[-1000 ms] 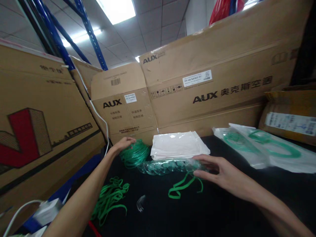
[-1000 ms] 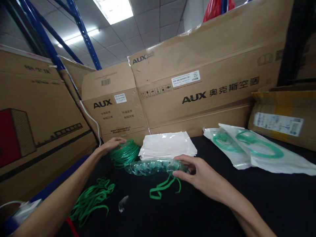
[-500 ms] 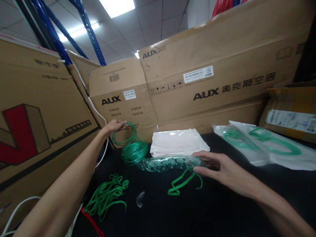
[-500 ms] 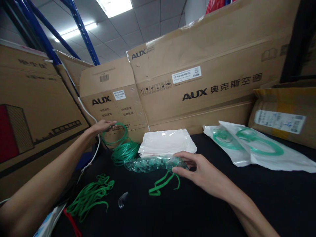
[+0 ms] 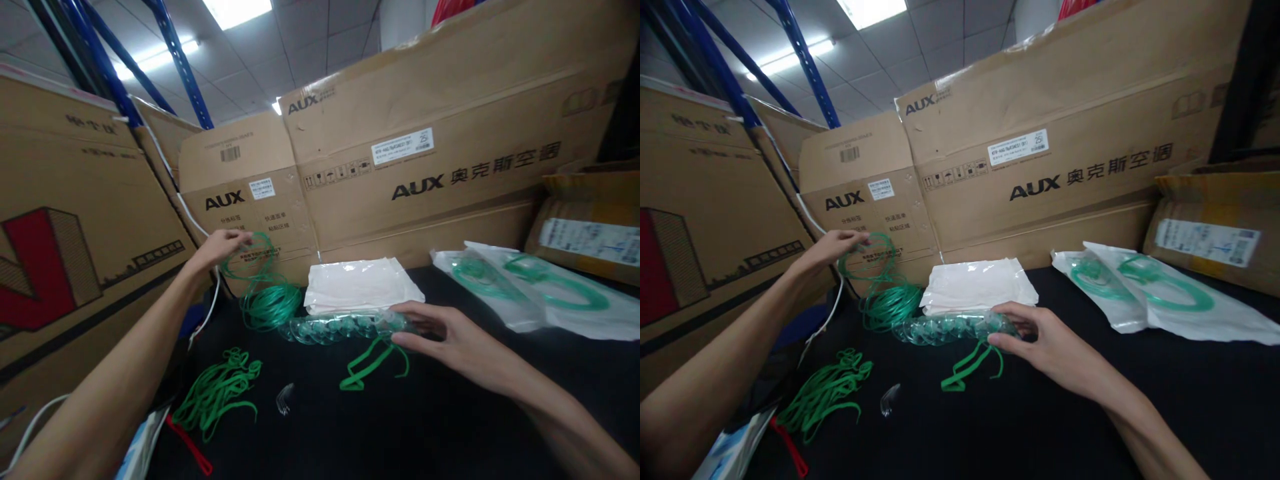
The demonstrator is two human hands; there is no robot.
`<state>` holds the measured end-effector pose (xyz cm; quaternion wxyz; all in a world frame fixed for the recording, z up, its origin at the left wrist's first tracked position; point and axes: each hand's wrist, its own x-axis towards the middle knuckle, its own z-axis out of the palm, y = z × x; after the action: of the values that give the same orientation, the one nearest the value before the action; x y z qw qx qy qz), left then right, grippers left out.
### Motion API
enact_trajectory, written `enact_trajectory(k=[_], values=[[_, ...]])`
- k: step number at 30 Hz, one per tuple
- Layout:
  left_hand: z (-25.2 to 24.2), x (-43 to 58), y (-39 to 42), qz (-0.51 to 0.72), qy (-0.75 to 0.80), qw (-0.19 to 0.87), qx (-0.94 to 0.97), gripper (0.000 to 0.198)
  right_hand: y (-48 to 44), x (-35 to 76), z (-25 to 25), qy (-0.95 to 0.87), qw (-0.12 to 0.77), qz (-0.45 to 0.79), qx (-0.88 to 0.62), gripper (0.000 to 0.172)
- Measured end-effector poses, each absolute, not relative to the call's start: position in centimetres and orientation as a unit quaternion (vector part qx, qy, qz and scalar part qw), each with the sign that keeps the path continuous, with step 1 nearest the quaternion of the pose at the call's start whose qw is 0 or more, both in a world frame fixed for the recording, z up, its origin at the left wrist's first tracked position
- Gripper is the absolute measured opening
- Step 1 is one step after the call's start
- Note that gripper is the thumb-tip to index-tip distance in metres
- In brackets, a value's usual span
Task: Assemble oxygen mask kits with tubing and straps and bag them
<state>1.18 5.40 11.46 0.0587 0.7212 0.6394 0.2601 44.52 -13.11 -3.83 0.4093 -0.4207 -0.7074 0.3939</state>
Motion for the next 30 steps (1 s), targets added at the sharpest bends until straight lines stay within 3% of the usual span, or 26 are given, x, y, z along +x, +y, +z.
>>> enact_trajectory(k=[5,17,23,30], values=[[7.5,1.4,4.4,0.096,0.676,0.072,0.727,0.039,-13.3,44.3,-3.7,-0.706,0.407,0.393,-0.426,0.046],[0.5,1.5,6.6,-0.070,0.767,0.068,0.634,0.032,-13.5,44.2,-3.3,-0.709,0.410,0.390,-0.421,0.046],[3.5,1.3,6.7,-0.045,0.755,0.014,0.655,0.031,-13.7,44.1,-3.1,-0.714,0.408,0.385,-0.419,0.043],[11.0,1.6,6.1,0.057,0.720,-0.054,0.689,0.023,-13.5,44.2,-3.3,-0.710,0.411,0.397,-0.413,0.043]])
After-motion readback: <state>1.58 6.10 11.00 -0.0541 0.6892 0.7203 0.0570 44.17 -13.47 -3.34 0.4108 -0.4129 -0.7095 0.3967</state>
